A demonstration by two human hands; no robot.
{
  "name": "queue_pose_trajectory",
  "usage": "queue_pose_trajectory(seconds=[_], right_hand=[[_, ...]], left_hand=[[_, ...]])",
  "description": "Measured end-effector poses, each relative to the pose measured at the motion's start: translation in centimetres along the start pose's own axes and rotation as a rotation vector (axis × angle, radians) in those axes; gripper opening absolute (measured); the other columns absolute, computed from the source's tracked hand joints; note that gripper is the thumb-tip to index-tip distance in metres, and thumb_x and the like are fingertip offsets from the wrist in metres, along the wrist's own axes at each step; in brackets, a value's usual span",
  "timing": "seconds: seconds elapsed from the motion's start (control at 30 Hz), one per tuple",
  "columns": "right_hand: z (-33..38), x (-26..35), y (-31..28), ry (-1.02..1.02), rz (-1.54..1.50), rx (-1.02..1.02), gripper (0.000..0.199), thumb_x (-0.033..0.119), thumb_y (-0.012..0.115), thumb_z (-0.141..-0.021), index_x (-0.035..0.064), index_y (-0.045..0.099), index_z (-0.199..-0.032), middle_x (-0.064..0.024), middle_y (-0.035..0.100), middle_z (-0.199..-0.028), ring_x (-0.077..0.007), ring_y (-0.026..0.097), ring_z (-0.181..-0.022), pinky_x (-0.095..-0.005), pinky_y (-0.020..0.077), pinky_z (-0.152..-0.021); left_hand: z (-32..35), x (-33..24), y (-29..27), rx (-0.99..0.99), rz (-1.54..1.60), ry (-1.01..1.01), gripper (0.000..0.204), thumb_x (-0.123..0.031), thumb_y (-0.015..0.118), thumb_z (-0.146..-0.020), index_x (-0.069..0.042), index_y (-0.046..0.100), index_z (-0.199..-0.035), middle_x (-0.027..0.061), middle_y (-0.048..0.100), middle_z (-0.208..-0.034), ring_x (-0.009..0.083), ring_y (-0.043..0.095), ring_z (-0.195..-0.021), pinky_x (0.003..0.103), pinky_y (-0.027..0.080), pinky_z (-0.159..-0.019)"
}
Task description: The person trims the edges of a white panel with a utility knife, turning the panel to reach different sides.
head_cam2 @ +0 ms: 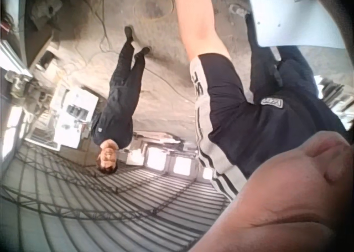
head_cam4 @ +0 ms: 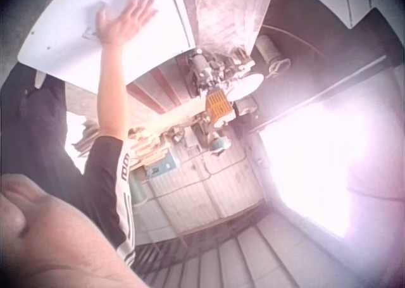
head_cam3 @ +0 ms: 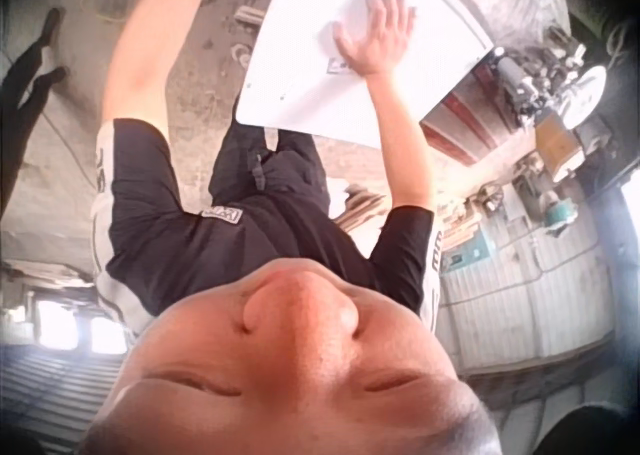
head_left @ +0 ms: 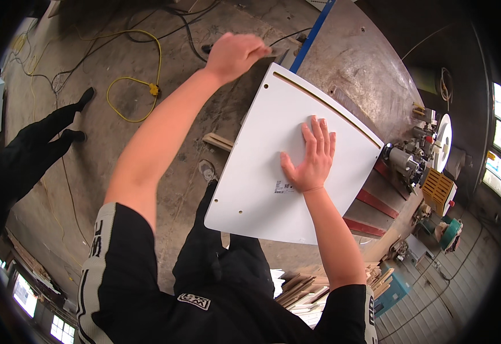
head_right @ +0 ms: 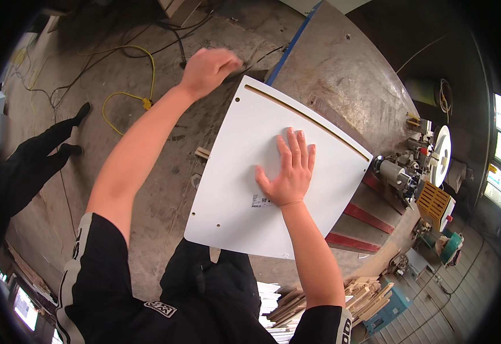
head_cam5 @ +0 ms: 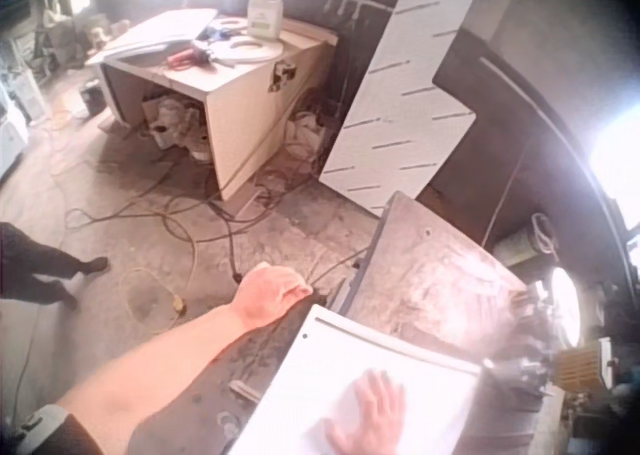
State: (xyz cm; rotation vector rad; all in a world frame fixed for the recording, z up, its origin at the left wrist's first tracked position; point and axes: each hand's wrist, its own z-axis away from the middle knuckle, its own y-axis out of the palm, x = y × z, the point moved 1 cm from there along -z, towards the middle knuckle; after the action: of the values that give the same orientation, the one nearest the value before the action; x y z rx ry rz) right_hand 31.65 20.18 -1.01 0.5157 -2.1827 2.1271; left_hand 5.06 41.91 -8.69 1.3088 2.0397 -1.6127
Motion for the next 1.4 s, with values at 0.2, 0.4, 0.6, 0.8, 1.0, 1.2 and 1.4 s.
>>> queue_pose_trajectory(seconds=[0.2,0.4,0.6,0.8,1.0,1.2,1.4], right_hand=[[0.2,0.1,-0.2,0.024,0.011,0.002,0.078,0.049,0.078,-0.083,0.0128,0.059,-0.150,-0.0125,0.048,-0.172,-0.0345,0.038,-0.163,-0.0610,0.0208,-0.134],[-0.2,0.5,-0.2,0.010,-0.007,-0.017,0.074,0.048,0.077,-0.084,0.0140,0.060,-0.148,-0.0119,0.049,-0.171,-0.0342,0.039,-0.163,-0.0604,0.0218,-0.134],[0.0,0.1,0.2,0.016,-0.007,-0.024,0.073,0.046,0.077,-0.085,0.0139,0.060,-0.148,-0.0112,0.050,-0.170,-0.0341,0.040,-0.162,-0.0602,0.0220,-0.134],[0.2,0.1,-0.2,0.011,0.005,-0.027,0.073,0.045,0.077,-0.086,0.0133,0.059,-0.149,-0.0115,0.050,-0.170,-0.0347,0.040,-0.162,-0.0601,0.0221,-0.134],[0.1,0.2,0.5,0.000,-0.012,-0.027,0.070,0.044,0.076,-0.087,0.0132,0.060,-0.149,-0.0118,0.050,-0.170,-0.0353,0.041,-0.162,-0.0604,0.0223,-0.134],[0.2,0.0,-0.1,0.007,0.009,-0.022,0.068,0.043,0.076,-0.087,0.0136,0.061,-0.147,-0.0111,0.050,-0.170,-0.0346,0.041,-0.162,-0.0598,0.0223,-0.134],[0.2,0.2,0.4,0.008,0.007,-0.031,0.068,0.043,0.075,-0.087,0.0132,0.061,-0.146,-0.0108,0.050,-0.170,-0.0356,0.041,-0.162,-0.0598,0.0228,-0.134]], left_hand=[[8.2,-4.0,-3.7,0.073,0.052,0.247,0.024,-0.037,0.078,-0.098,-0.020,0.069,-0.084,-0.0021,0.060,-0.074,0.0219,0.061,-0.073,0.038,0.042,-0.075],[-0.7,-1.6,-1.5,0.075,-0.003,0.266,0.016,-0.031,0.075,-0.101,-0.018,0.075,-0.092,-0.0015,0.070,-0.085,0.0210,0.068,-0.084,0.038,0.043,-0.081],[0.8,-0.1,-2.3,0.099,0.023,0.081,0.026,-0.041,0.071,-0.104,-0.019,0.075,-0.093,-0.0015,0.073,-0.088,0.0227,0.071,-0.089,0.041,0.044,-0.082],[5.8,-3.6,-2.2,0.143,0.094,0.213,0.030,-0.042,0.077,-0.100,-0.020,0.070,-0.082,-0.0031,0.067,-0.079,0.0218,0.066,-0.077,0.038,0.045,-0.079],[-2.4,0.1,0.3,0.148,-0.108,-0.015,0.040,-0.050,0.064,-0.108,-0.015,0.071,-0.090,0.0025,0.070,-0.085,0.0286,0.070,-0.086,0.042,0.050,-0.082],[1.3,-0.9,0.3,0.190,0.293,-0.385,0.035,-0.040,0.058,-0.114,-0.009,0.071,-0.110,0.0099,0.076,-0.106,0.0332,0.071,-0.101,0.043,0.053,-0.087],[2.2,-2.6,-0.6,0.054,0.459,-0.048,0.024,-0.004,0.072,-0.101,-0.012,0.078,-0.122,0.0037,0.077,-0.110,0.0233,0.073,-0.105,0.036,0.057,-0.091]])
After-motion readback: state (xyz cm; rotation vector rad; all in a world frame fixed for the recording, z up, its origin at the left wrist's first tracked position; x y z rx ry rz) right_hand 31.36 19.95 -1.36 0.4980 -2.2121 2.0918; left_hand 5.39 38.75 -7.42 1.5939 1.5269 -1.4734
